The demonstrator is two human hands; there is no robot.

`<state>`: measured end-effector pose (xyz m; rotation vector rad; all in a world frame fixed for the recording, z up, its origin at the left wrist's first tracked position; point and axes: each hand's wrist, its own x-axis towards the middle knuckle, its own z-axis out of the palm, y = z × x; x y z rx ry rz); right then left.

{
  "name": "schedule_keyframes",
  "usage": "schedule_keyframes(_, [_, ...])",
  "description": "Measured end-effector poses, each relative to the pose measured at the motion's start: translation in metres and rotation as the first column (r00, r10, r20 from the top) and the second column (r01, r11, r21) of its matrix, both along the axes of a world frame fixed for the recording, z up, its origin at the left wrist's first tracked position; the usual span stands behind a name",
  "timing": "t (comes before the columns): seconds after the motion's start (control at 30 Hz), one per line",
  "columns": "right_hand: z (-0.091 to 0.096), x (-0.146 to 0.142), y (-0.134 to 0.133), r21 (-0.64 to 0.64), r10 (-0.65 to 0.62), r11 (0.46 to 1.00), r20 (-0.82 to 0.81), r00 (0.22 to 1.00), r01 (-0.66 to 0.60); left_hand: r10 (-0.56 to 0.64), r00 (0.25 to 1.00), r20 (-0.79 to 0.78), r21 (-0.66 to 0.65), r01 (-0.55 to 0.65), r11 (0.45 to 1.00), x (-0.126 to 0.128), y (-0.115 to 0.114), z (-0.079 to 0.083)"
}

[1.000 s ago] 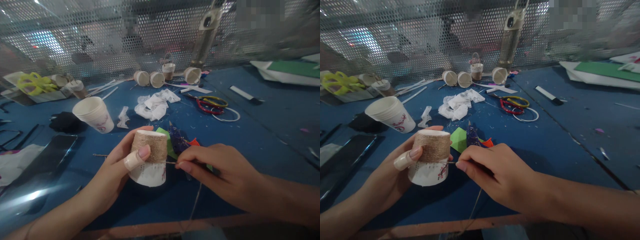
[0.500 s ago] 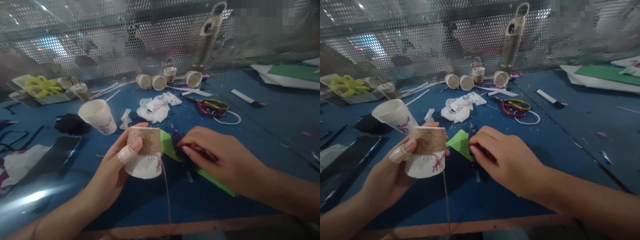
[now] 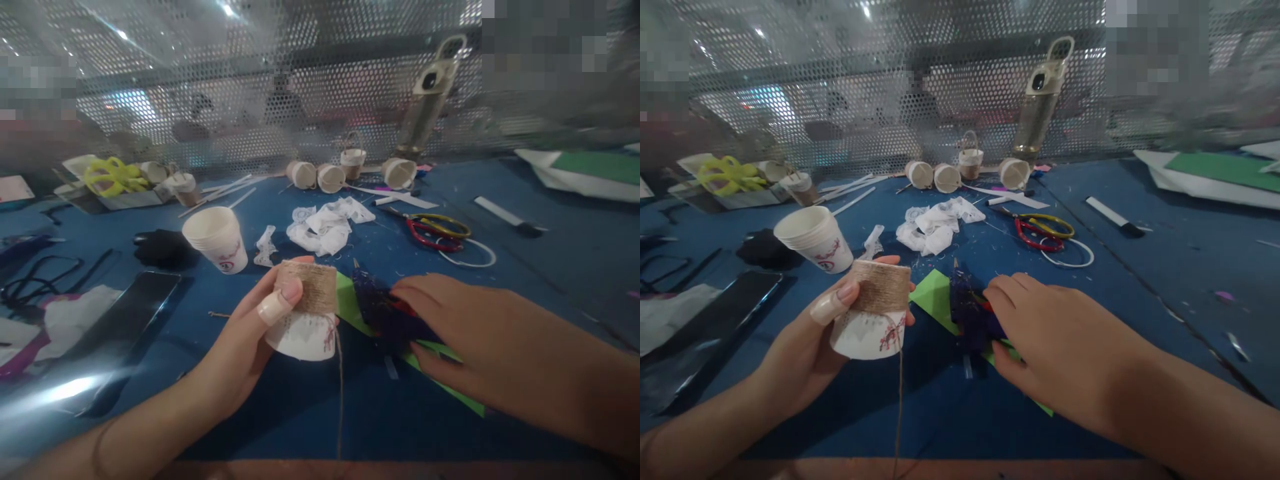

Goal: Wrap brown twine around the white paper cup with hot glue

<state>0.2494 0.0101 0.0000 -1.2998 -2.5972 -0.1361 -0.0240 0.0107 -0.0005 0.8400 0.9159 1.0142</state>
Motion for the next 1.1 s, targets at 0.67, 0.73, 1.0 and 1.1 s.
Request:
schedule_keyframes(0.67, [0.013, -0.007, 0.013, -0.017, -0.146, 0.989, -0.037, 0.989, 0.145, 0.081, 0.996, -0.037, -0.017, -0.081, 0.997, 0.001, 0.001, 0.002])
schedule_keyframes(0.73, [0.015, -0.008, 0.016, -0.041, -0.100, 0.995, -0.278, 0.955, 0.093, 0.071, 0.997, -0.003, -0.024, -0.071, 0.997, 0.001, 0.000, 0.002])
schedule_keyframes(1.0, [0.008, -0.011, 0.001, -0.239, 0.029, 0.944, -0.628, 0.778, -0.229, 0.092, 0.992, 0.085, -0.065, -0.086, 0.994, 0.008, 0.003, 0.007])
schedule_keyframes(1.1, [0.004, -0.009, -0.002, -0.214, 0.088, 0.940, -0.604, 0.792, -0.267, 0.102, 0.991, 0.083, -0.066, -0.097, 0.993, 0.009, 0.003, 0.008])
